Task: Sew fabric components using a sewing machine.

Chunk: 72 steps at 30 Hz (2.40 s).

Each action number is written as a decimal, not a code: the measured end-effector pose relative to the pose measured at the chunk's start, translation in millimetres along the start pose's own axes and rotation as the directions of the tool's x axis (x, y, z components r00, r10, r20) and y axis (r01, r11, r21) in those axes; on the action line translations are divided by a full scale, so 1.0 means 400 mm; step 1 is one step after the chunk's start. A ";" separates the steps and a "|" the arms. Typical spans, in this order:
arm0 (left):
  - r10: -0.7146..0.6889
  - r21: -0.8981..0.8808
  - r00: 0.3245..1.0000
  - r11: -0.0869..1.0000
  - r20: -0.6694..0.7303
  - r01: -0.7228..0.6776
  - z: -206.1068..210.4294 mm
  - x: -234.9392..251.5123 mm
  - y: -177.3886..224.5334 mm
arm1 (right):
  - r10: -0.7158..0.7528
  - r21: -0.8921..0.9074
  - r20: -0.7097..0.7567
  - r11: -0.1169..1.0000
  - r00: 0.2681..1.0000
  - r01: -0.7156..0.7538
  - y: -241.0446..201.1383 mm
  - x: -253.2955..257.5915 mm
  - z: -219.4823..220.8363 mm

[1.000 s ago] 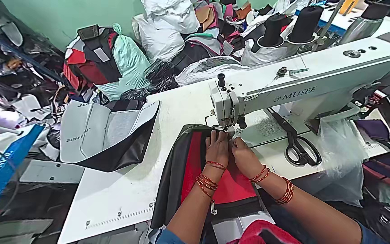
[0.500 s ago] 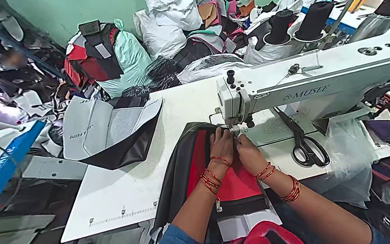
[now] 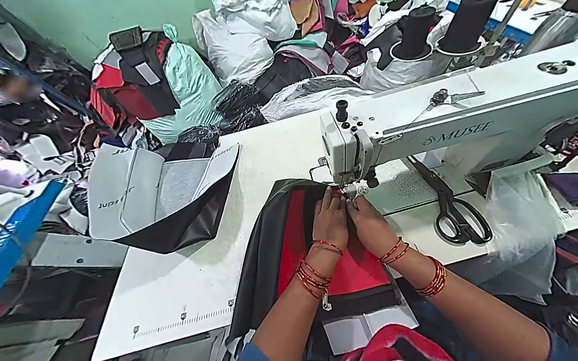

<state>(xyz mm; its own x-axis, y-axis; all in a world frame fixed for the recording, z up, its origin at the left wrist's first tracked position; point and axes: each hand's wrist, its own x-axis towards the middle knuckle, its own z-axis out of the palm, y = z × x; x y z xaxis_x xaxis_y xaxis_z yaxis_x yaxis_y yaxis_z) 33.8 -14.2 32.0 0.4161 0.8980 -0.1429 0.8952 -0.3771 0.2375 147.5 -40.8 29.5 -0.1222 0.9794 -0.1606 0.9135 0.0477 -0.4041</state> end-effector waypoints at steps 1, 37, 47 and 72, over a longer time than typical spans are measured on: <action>-0.005 0.009 1.000 1.000 0.015 0.005 -0.002 0.002 0.001 | 0.002 0.001 0.009 1.000 1.000 -0.002 0.000 0.002 -0.002; 0.211 0.045 0.926 0.971 0.313 -0.237 0.004 -0.267 -0.021 | 0.018 0.872 0.329 0.378 0.944 -0.311 0.084 -0.363 0.146; 0.220 0.108 0.965 0.966 0.142 -0.236 0.038 -0.276 0.022 | 0.003 0.884 0.318 0.361 0.948 -0.298 0.091 -0.363 0.147; -0.242 -0.037 0.842 0.955 0.482 0.296 -0.091 -0.051 0.177 | -0.185 0.484 0.331 0.875 0.925 0.002 0.100 -0.306 -0.082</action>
<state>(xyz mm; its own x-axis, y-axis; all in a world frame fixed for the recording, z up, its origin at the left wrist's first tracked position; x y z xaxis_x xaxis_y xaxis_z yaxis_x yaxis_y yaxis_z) 82.8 -50.9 86.8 0.2102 0.7386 -0.6405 0.9718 -0.0861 0.2197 211.6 -152.5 62.8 -0.4104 0.8327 -0.3718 0.6111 -0.0515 -0.7899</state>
